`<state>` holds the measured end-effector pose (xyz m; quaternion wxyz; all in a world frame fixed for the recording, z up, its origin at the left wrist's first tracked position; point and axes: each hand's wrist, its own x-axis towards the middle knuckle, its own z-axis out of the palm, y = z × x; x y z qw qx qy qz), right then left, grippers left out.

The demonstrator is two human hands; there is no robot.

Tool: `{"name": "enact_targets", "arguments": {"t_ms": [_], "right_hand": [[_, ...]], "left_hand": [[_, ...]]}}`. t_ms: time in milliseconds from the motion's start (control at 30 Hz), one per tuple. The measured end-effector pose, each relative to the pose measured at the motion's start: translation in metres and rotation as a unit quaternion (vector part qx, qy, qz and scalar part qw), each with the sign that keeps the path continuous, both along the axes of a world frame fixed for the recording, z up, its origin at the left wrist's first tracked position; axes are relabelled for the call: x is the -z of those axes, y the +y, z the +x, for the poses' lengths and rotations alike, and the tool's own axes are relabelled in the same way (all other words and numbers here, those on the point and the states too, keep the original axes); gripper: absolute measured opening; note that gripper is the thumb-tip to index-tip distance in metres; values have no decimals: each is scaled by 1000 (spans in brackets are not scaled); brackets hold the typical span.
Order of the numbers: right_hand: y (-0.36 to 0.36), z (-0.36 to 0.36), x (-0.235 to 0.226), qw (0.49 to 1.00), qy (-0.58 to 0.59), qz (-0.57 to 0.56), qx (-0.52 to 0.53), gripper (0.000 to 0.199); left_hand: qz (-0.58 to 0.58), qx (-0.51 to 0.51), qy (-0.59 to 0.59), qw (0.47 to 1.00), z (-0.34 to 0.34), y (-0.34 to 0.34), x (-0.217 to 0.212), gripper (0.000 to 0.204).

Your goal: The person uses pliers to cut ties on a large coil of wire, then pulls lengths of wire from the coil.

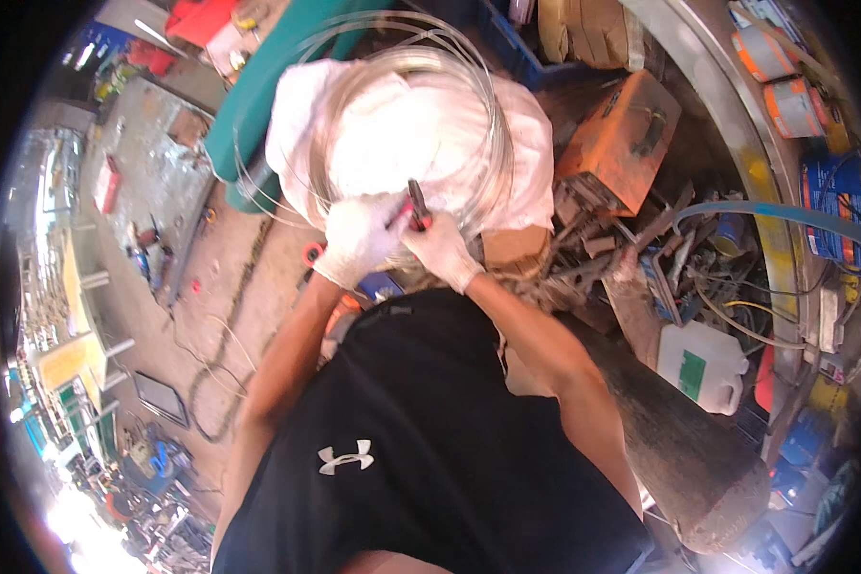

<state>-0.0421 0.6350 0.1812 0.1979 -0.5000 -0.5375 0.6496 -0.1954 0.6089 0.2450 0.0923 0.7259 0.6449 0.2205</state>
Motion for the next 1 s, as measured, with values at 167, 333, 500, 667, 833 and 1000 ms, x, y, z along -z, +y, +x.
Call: {"name": "enact_targets", "arguments": {"t_ms": [167,333,500,667,833,1000], "right_hand": [[9,5,17,995,71,64,20,11],[19,-15,24,945,309,46,97,17],[27,-32,42,900,417,35,120,22],[41,-47,31,877,440,108,157,13],[37,-35,-1,930,325,68,157,7],[7,-15,56,973,140,8,183,25]], "left_hand": [[-11,32,7,999,5,15,-33,15],[-34,41,-6,999,7,30,-64,17],[-78,9,-6,997,17,39,-85,17],[-55,15,-13,998,23,44,-94,15],[-86,11,18,996,19,55,-88,12],[-155,-3,28,988,26,47,-55,18]]}}
